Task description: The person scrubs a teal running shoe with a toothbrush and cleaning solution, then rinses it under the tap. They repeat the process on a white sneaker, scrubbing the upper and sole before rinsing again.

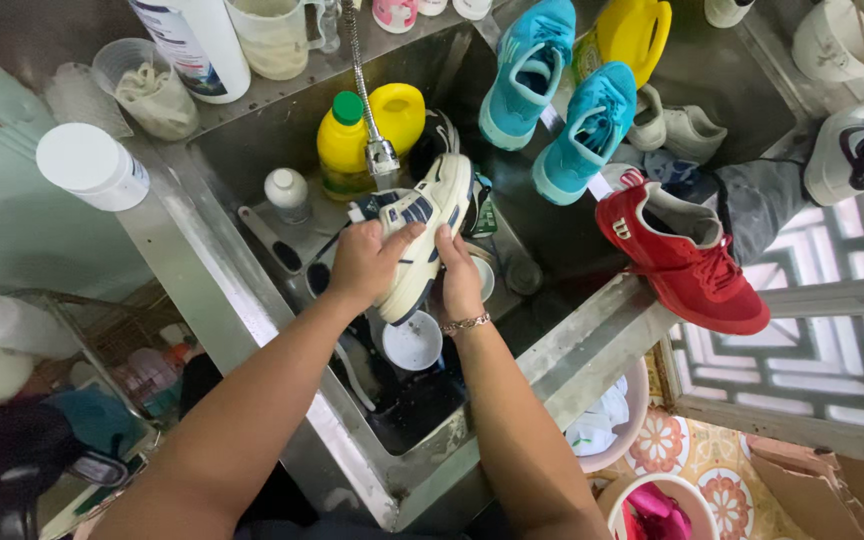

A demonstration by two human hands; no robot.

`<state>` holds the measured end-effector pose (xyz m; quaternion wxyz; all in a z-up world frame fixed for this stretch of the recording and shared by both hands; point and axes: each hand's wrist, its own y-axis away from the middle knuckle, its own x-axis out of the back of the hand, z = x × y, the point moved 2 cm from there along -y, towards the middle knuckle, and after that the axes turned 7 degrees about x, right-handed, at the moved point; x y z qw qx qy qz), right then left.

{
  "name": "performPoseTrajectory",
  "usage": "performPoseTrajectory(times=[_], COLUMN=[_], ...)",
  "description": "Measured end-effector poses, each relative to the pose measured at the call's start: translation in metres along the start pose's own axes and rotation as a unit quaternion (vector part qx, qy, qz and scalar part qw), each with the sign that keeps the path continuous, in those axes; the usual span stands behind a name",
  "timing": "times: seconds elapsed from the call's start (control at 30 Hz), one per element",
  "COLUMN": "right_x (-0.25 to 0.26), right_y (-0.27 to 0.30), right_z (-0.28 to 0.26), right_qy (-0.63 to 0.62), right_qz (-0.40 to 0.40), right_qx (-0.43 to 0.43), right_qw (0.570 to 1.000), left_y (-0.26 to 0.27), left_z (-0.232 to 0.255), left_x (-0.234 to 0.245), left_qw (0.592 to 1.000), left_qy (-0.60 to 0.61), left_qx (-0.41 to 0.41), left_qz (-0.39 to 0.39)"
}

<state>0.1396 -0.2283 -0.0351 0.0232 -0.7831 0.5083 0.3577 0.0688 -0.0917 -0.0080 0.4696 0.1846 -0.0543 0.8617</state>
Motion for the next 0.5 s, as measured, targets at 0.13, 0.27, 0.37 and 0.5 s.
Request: performPoseTrajectory(times=[0.13, 0.27, 0.37, 0.5], right_x=[-0.005, -0.007, -0.005, 0.004], right_y=[0.005, 0.009, 0.013, 0.013], right_z=[-0.003, -0.009, -0.009, -0.011], right_qy=[0.012, -0.04, -0.108, -0.207], right_qz=[0.007, 0.002, -0.018, -0.076], right_qx=[0.028, 0.078, 0.088, 0.077], right_qw=[1.0, 0.996, 0.99, 0.972], left_y=[-0.004, -0.007, 0.001, -0.002], left_z=[-0.02, -0.023, -0.018, -0.001], left_x=[-0.005, 0.01, 0.03, 0.03], left_qw=[0.986, 0.939, 0.934, 0.919], left_qy=[0.167, 0.3, 0.262, 0.372], left_qx=[-0.027, -0.16, -0.17, -0.122], left_qz=[-0.005, 0.046, 0.172, 0.05])
